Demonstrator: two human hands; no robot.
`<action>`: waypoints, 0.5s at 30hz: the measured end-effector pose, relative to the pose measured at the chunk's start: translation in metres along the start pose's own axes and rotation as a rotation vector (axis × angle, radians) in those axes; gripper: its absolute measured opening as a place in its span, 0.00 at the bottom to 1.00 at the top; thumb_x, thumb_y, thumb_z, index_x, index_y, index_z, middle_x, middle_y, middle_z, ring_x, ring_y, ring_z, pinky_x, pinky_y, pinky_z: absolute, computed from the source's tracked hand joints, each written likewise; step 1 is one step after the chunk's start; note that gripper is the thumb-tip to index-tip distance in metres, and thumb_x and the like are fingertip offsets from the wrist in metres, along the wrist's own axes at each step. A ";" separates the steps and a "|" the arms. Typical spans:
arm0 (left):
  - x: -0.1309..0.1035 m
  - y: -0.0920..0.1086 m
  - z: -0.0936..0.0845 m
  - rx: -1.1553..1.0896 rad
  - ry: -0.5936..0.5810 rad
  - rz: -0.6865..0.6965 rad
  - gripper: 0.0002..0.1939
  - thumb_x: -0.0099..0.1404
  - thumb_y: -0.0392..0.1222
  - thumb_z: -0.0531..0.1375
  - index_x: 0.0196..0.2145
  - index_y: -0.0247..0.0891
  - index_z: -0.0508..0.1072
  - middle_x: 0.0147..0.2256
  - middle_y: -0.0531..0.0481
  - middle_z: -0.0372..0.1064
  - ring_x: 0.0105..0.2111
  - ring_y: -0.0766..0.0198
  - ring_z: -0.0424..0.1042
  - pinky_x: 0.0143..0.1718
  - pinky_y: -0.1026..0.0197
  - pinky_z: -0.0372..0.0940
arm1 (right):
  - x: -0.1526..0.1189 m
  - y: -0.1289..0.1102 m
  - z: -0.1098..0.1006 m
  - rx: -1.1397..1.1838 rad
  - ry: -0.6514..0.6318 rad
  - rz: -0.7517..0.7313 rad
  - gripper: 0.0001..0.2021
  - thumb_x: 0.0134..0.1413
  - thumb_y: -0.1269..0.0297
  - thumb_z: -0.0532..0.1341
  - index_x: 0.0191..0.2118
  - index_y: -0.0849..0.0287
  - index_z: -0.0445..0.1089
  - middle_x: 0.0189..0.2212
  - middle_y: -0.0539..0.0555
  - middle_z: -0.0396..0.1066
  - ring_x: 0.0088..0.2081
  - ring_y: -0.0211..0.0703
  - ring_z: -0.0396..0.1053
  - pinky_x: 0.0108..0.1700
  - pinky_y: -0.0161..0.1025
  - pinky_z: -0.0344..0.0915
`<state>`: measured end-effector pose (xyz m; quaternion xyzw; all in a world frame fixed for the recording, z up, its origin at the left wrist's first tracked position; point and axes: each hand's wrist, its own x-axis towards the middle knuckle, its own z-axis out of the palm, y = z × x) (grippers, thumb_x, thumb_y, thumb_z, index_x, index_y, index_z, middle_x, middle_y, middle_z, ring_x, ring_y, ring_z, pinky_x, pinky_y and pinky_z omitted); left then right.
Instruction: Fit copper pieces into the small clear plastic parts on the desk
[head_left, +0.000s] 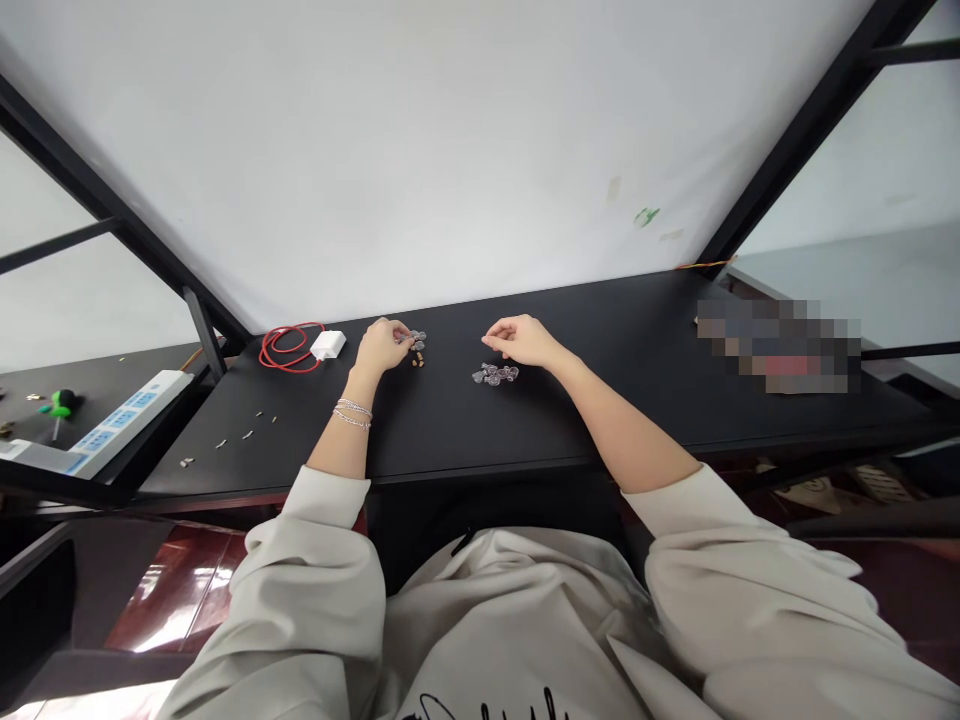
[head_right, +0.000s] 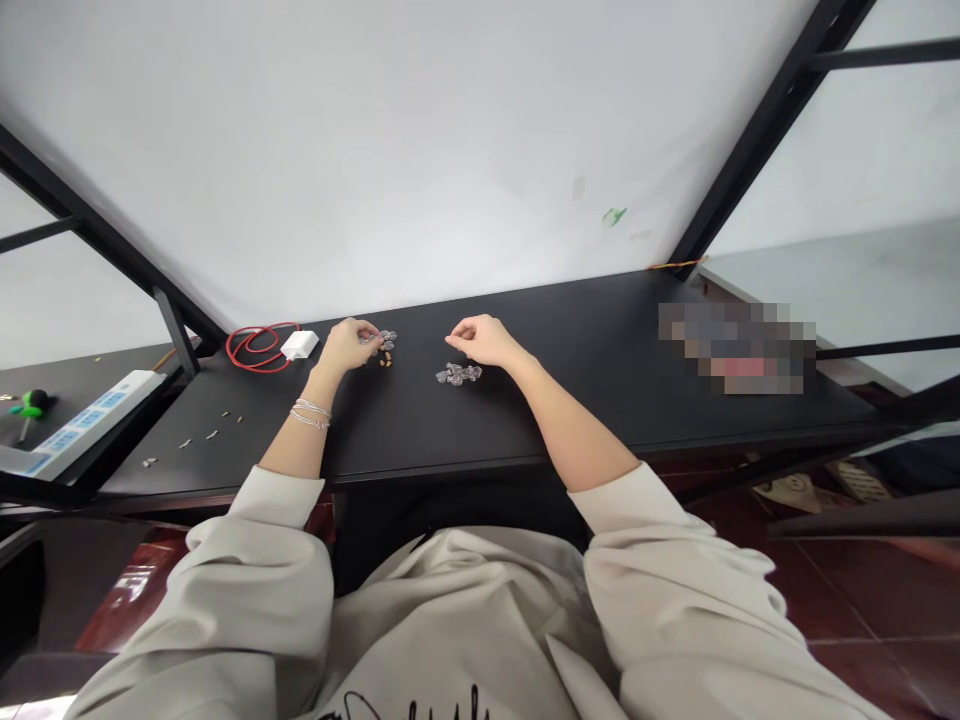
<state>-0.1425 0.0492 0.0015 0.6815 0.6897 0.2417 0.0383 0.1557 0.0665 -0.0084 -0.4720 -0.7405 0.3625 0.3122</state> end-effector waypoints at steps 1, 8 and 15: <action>0.000 0.001 0.000 -0.006 0.009 0.005 0.06 0.62 0.43 0.68 0.36 0.40 0.81 0.40 0.44 0.77 0.41 0.54 0.75 0.41 0.57 0.67 | 0.000 0.001 -0.002 0.001 -0.024 0.000 0.08 0.52 0.60 0.73 0.33 0.59 0.79 0.28 0.55 0.79 0.25 0.40 0.72 0.30 0.37 0.68; -0.003 0.003 -0.002 -0.137 -0.077 0.066 0.02 0.59 0.39 0.68 0.32 0.40 0.81 0.30 0.47 0.78 0.33 0.57 0.76 0.38 0.58 0.68 | -0.003 0.003 -0.021 0.077 -0.267 0.049 0.14 0.40 0.61 0.78 0.35 0.59 0.82 0.31 0.56 0.81 0.31 0.42 0.74 0.34 0.37 0.69; -0.004 -0.001 -0.004 -0.159 -0.166 0.109 0.06 0.56 0.34 0.66 0.31 0.41 0.83 0.29 0.48 0.79 0.32 0.56 0.77 0.39 0.57 0.71 | -0.007 0.005 -0.034 0.145 -0.381 0.059 0.22 0.29 0.64 0.80 0.37 0.60 0.82 0.33 0.57 0.80 0.34 0.45 0.76 0.40 0.40 0.72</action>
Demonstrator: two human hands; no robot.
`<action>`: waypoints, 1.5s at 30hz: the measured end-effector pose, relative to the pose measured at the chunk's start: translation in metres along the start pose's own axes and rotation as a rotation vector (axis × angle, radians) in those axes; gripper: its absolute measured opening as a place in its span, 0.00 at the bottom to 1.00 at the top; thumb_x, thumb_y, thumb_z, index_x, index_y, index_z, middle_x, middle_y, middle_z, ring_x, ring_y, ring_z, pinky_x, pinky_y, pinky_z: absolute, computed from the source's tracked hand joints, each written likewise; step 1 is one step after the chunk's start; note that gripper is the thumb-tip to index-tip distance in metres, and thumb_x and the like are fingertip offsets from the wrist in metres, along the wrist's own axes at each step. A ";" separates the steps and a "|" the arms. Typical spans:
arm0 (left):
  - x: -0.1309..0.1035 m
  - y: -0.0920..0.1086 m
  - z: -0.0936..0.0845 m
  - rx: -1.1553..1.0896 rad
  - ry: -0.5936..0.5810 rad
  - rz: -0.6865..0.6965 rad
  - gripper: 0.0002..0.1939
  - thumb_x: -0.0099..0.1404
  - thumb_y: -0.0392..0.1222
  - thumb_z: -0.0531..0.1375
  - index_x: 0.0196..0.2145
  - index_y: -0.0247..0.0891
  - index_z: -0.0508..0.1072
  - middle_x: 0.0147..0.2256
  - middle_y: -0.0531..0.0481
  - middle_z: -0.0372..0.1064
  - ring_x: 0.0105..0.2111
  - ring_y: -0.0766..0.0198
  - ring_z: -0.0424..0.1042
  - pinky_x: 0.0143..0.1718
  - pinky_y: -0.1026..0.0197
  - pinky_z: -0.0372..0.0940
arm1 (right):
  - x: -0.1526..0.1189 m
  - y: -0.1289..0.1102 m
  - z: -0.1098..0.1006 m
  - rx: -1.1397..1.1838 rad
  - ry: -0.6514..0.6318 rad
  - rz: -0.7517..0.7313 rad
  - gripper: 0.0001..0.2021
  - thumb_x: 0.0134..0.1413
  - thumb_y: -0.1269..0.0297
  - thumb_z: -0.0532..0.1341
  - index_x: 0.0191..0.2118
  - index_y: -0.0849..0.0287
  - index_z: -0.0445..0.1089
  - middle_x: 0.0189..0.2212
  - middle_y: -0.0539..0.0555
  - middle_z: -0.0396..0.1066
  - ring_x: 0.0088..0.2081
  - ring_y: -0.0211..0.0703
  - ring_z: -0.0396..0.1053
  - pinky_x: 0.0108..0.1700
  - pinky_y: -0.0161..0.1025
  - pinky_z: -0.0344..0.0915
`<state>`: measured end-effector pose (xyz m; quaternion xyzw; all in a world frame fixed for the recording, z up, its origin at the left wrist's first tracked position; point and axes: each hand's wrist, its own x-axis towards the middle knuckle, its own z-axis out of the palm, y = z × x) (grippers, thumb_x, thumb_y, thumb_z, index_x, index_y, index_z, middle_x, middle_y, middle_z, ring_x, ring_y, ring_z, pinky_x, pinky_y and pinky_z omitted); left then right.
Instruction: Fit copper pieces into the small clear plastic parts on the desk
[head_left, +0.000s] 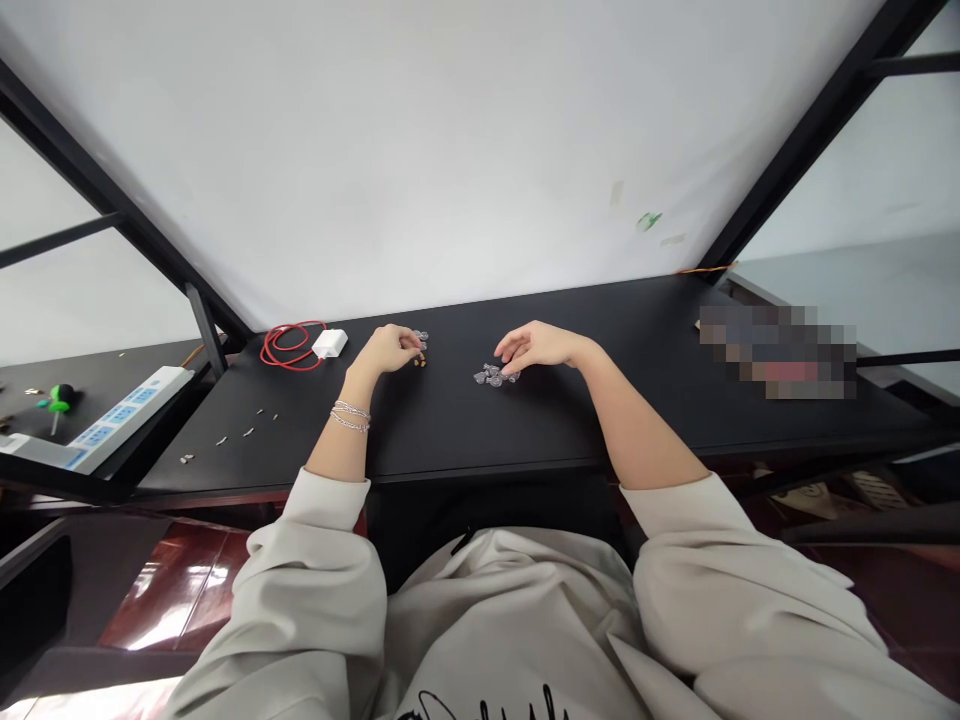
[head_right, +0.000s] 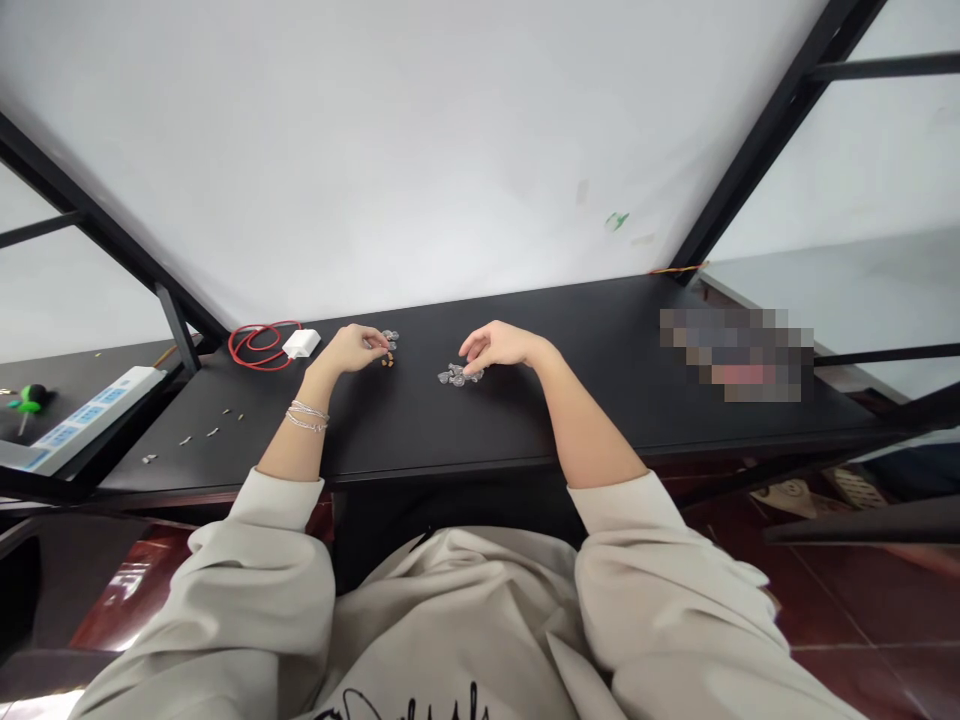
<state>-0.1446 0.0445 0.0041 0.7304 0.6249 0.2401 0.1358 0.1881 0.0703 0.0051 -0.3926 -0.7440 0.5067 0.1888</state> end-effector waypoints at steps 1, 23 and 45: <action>0.000 0.000 0.001 -0.003 -0.015 0.005 0.06 0.56 0.33 0.66 0.31 0.41 0.83 0.29 0.48 0.79 0.32 0.56 0.77 0.39 0.56 0.71 | 0.000 0.001 -0.001 -0.002 -0.022 -0.006 0.23 0.27 0.65 0.80 0.37 0.60 0.82 0.34 0.56 0.80 0.35 0.46 0.76 0.41 0.40 0.72; -0.002 0.005 0.005 0.007 -0.133 -0.024 0.11 0.55 0.30 0.63 0.33 0.39 0.83 0.31 0.48 0.80 0.36 0.56 0.78 0.41 0.59 0.71 | 0.001 0.000 0.002 -0.104 -0.064 0.024 0.20 0.42 0.59 0.74 0.43 0.59 0.80 0.35 0.56 0.81 0.40 0.48 0.77 0.47 0.43 0.69; -0.004 0.016 0.005 0.067 -0.138 -0.086 0.07 0.60 0.34 0.62 0.33 0.38 0.82 0.34 0.47 0.81 0.37 0.55 0.79 0.44 0.58 0.72 | 0.010 0.007 0.011 -0.108 0.129 0.038 0.04 0.52 0.66 0.71 0.33 0.60 0.79 0.30 0.55 0.78 0.30 0.39 0.71 0.30 0.34 0.67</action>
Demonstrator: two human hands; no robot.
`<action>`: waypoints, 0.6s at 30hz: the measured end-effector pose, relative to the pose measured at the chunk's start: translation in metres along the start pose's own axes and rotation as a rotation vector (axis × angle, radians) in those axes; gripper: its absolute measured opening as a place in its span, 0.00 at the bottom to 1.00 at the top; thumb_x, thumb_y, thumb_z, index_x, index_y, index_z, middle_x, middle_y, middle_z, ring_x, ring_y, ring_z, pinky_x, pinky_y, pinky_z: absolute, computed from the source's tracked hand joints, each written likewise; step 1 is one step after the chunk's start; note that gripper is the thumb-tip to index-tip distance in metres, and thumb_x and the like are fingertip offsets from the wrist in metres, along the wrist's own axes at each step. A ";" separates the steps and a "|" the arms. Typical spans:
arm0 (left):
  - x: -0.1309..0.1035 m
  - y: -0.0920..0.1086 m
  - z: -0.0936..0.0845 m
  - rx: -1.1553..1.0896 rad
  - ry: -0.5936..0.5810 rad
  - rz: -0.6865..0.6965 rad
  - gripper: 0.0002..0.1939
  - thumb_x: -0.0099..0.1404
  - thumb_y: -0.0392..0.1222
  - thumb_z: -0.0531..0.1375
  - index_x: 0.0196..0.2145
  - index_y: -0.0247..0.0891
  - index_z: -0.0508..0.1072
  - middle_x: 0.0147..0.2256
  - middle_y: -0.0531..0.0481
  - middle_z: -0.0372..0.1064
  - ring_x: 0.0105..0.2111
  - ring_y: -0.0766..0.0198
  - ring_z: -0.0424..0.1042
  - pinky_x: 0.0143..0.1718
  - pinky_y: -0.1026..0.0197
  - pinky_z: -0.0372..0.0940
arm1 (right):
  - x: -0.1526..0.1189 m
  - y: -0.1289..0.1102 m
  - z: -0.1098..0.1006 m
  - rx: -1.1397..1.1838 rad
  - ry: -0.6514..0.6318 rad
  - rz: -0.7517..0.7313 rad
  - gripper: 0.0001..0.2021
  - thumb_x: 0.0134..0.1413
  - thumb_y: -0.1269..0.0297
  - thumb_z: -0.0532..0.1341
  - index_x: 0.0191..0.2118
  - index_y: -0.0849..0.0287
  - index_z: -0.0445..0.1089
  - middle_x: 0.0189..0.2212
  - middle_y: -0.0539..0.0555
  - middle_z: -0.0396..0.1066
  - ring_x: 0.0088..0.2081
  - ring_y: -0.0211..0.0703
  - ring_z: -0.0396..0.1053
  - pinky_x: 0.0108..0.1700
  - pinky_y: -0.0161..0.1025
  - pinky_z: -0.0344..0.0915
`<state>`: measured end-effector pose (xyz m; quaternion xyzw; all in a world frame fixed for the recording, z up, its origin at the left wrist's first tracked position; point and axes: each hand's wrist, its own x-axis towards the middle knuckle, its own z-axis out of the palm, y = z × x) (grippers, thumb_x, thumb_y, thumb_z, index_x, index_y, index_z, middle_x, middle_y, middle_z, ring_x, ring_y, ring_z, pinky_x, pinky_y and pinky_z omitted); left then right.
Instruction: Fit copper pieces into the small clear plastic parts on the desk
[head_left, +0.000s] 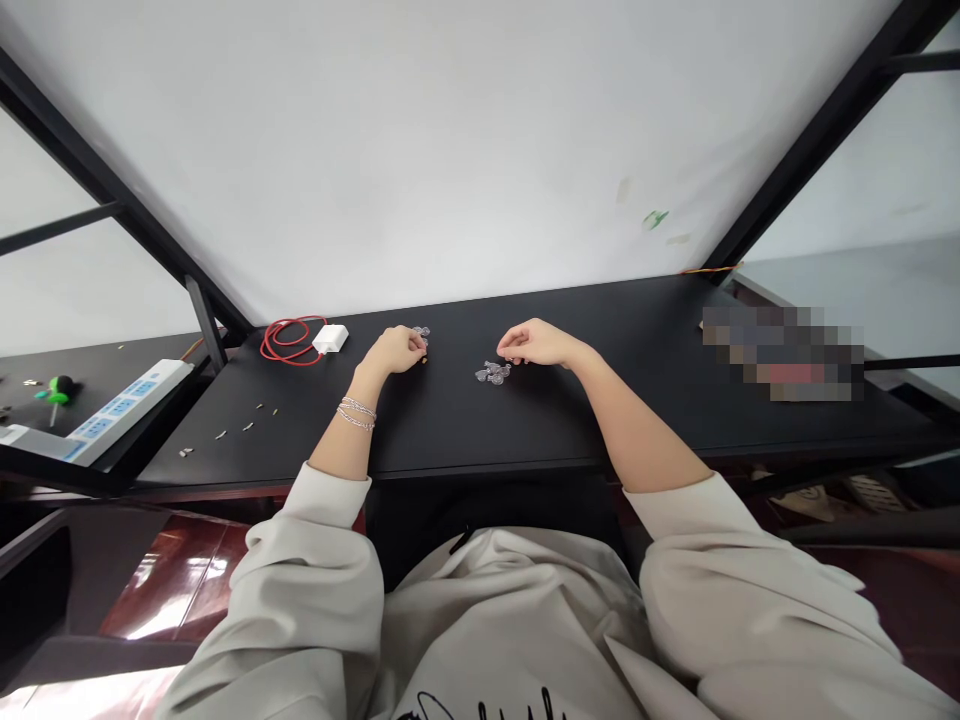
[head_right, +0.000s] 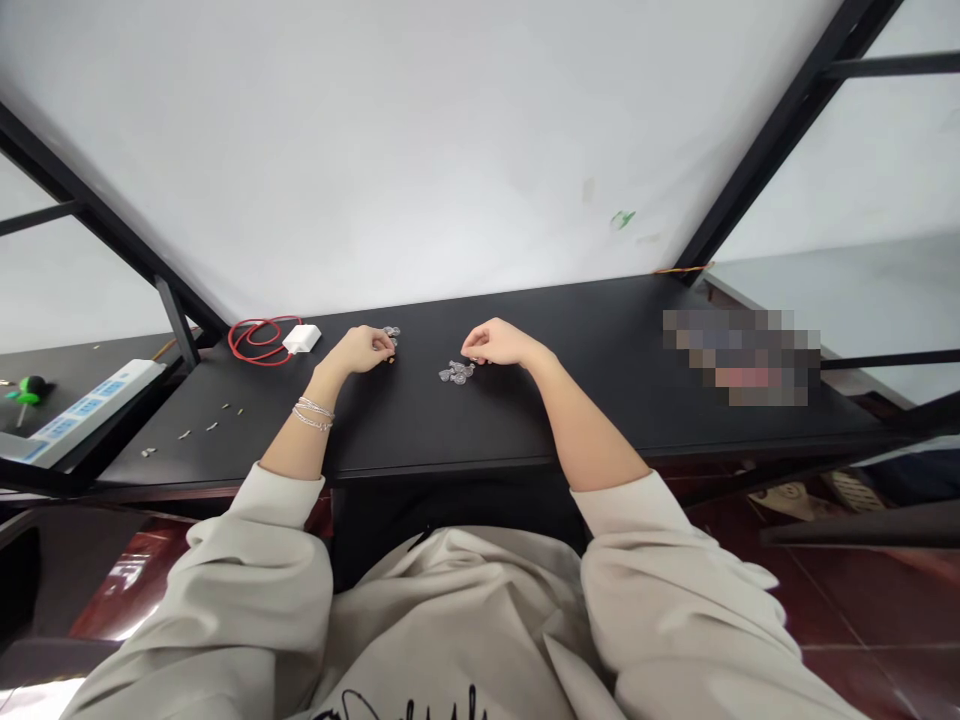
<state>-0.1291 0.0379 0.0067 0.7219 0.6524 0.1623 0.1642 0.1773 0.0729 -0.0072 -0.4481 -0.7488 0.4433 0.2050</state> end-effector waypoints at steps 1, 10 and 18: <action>0.000 0.000 0.000 -0.003 0.001 0.004 0.06 0.61 0.35 0.63 0.33 0.38 0.82 0.33 0.47 0.81 0.37 0.55 0.79 0.44 0.58 0.72 | 0.000 0.000 0.000 -0.003 0.001 -0.001 0.04 0.52 0.66 0.71 0.33 0.60 0.79 0.30 0.55 0.78 0.30 0.39 0.71 0.30 0.34 0.67; 0.000 0.000 0.001 -0.016 0.141 0.087 0.08 0.58 0.36 0.64 0.34 0.39 0.83 0.33 0.47 0.81 0.35 0.57 0.78 0.42 0.60 0.72 | -0.004 -0.010 0.001 0.016 0.064 0.002 0.03 0.53 0.67 0.71 0.33 0.61 0.78 0.30 0.55 0.78 0.29 0.38 0.71 0.28 0.34 0.66; -0.008 0.040 0.032 -0.463 -0.003 0.326 0.09 0.61 0.40 0.65 0.37 0.34 0.82 0.31 0.46 0.78 0.22 0.67 0.71 0.24 0.65 0.65 | -0.002 -0.015 0.015 0.194 0.120 -0.074 0.14 0.44 0.60 0.77 0.32 0.61 0.77 0.28 0.56 0.77 0.26 0.39 0.71 0.25 0.36 0.65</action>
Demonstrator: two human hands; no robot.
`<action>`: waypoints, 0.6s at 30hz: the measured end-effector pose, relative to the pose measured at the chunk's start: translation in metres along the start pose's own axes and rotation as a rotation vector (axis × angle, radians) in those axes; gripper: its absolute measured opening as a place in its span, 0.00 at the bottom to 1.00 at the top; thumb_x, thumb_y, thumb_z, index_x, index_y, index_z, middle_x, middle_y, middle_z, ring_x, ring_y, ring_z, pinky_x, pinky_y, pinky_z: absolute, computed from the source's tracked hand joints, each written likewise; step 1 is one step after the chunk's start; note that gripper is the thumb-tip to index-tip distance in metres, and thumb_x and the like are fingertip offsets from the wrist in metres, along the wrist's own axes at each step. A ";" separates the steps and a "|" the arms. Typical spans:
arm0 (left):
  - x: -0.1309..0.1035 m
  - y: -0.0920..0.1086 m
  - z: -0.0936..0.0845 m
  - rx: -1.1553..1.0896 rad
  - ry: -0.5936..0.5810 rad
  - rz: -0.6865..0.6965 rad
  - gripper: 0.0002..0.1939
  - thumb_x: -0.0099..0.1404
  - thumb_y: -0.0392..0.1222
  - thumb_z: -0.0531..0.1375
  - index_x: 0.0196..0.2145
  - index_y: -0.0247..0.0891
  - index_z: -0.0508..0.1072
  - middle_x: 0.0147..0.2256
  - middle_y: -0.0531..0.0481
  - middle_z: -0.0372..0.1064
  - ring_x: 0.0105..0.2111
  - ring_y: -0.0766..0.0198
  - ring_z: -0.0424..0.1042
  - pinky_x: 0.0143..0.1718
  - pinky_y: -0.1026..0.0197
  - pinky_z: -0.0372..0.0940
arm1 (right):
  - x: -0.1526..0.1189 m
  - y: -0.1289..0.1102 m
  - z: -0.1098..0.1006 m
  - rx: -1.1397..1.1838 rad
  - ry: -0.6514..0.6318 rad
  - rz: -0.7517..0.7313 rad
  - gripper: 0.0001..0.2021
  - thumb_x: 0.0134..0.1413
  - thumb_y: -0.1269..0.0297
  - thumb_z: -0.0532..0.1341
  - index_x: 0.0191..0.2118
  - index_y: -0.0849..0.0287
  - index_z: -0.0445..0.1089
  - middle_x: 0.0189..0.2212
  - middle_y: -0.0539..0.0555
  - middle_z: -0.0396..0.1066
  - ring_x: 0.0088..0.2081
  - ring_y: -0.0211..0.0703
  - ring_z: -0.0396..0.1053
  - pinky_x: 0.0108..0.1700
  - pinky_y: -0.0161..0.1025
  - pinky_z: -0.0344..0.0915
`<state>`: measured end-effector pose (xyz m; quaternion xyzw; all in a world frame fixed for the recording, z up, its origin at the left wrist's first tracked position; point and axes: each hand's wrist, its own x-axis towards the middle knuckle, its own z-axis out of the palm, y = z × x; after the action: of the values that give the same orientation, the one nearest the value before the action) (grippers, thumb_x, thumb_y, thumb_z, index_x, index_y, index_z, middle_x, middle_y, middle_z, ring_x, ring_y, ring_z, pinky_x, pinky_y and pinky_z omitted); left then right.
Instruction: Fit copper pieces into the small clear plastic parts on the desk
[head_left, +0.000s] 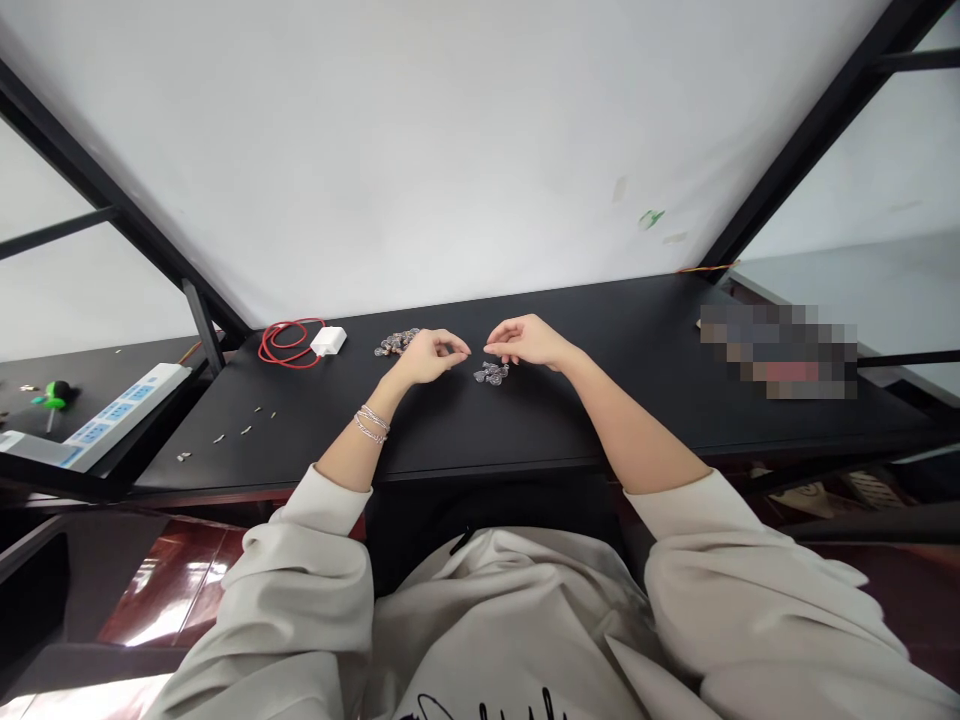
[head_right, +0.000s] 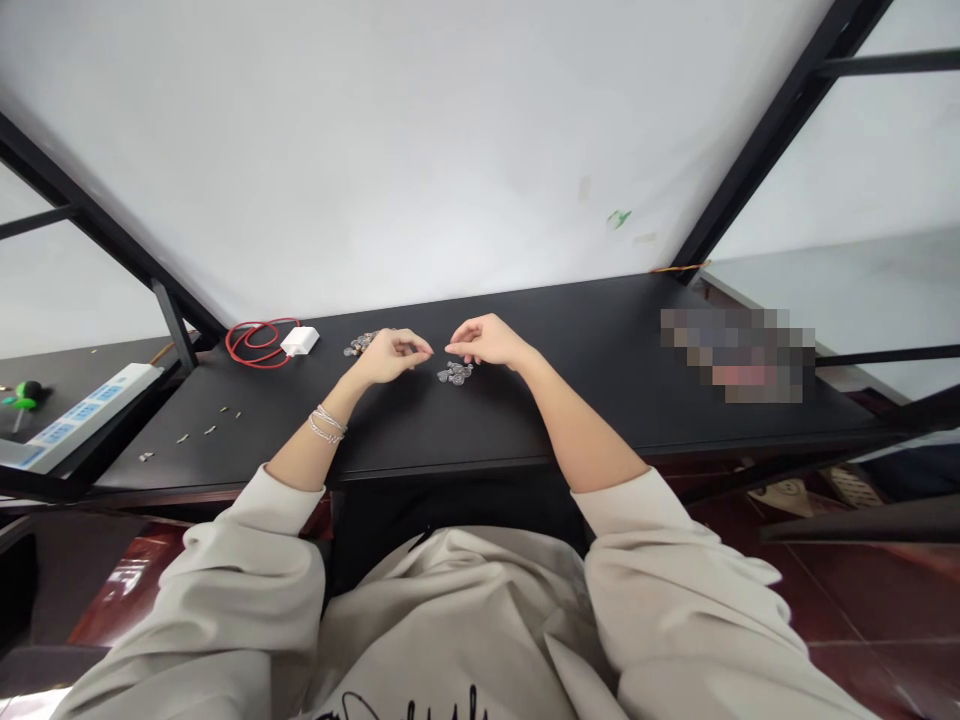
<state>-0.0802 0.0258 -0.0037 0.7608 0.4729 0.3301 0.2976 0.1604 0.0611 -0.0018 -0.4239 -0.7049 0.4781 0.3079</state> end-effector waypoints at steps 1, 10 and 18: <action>0.000 0.002 0.005 -0.054 -0.017 -0.020 0.09 0.62 0.40 0.66 0.38 0.33 0.82 0.28 0.46 0.77 0.22 0.67 0.71 0.22 0.66 0.64 | -0.001 -0.001 0.002 0.023 -0.005 -0.008 0.16 0.41 0.60 0.78 0.32 0.61 0.76 0.29 0.56 0.77 0.26 0.39 0.71 0.25 0.36 0.65; 0.002 0.006 0.018 -0.359 0.016 -0.062 0.13 0.60 0.43 0.70 0.39 0.30 0.80 0.25 0.46 0.75 0.20 0.67 0.71 0.16 0.68 0.61 | -0.005 -0.007 0.007 0.147 -0.056 -0.064 0.17 0.33 0.61 0.79 0.29 0.61 0.76 0.26 0.52 0.76 0.27 0.37 0.70 0.33 0.38 0.70; 0.004 0.006 0.021 -0.433 0.071 -0.109 0.11 0.62 0.42 0.70 0.36 0.32 0.75 0.33 0.42 0.79 0.18 0.70 0.70 0.14 0.69 0.56 | 0.001 0.004 0.008 0.030 -0.038 -0.081 0.18 0.34 0.59 0.78 0.32 0.61 0.76 0.27 0.53 0.77 0.29 0.42 0.73 0.35 0.40 0.71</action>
<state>-0.0589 0.0238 -0.0110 0.6404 0.4416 0.4338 0.4547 0.1544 0.0594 -0.0087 -0.3811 -0.7201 0.4837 0.3197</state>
